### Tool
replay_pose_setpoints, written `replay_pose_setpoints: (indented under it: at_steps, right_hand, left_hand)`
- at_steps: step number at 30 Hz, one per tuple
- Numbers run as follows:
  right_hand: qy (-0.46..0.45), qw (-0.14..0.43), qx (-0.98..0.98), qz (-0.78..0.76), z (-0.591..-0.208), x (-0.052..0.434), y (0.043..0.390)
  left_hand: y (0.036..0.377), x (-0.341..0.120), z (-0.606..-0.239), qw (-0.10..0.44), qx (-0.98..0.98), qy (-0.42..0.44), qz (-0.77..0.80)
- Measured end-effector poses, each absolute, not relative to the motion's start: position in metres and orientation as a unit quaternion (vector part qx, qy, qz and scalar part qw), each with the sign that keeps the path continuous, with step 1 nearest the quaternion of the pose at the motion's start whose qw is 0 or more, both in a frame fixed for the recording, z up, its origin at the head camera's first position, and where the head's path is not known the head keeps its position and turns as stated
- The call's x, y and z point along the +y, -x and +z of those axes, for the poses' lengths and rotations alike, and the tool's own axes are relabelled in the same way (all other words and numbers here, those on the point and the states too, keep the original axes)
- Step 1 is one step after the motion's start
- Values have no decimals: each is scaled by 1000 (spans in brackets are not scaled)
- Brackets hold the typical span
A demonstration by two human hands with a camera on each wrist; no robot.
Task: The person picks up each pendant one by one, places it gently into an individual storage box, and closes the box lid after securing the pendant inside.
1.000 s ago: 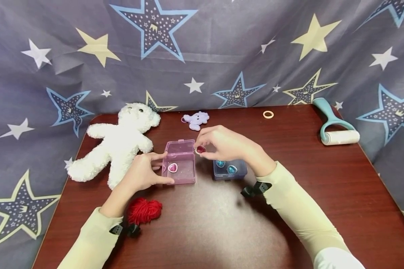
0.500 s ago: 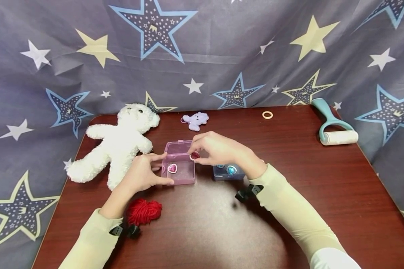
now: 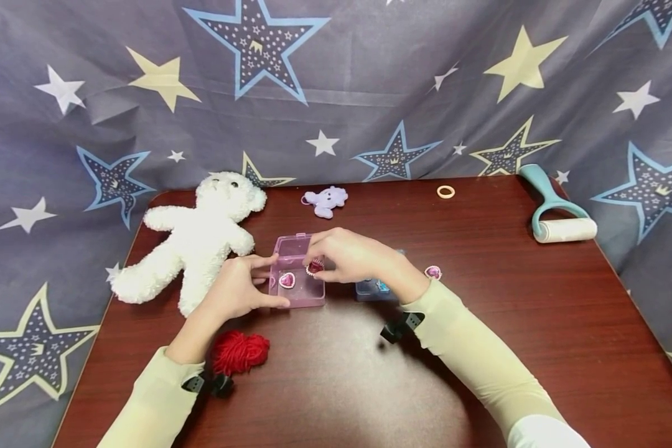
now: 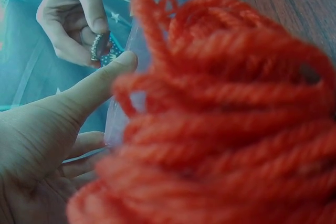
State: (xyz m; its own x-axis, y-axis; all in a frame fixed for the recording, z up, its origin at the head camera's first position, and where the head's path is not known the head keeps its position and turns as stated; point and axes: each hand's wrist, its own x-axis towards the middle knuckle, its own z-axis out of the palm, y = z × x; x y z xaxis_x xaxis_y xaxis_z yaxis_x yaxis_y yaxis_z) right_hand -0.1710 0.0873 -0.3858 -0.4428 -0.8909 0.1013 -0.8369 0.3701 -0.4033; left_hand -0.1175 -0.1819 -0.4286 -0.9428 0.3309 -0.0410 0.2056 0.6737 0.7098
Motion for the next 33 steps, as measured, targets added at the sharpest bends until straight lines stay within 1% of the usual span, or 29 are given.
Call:
replay_pose_setpoints:
  at_steps: [9, 19, 33]
  right_hand:
    - [528, 71, 827, -179, -394, 77, 167]
    - [531, 63, 830, -160, -399, 65, 162]
    - [528, 89, 833, -138, -409, 54, 161]
  left_hand:
    - [118, -181, -428, 81, 914, -147, 369]
    - [117, -180, -428, 77, 915, -150, 366]
    - [117, -181, -427, 74, 918, -156, 358]
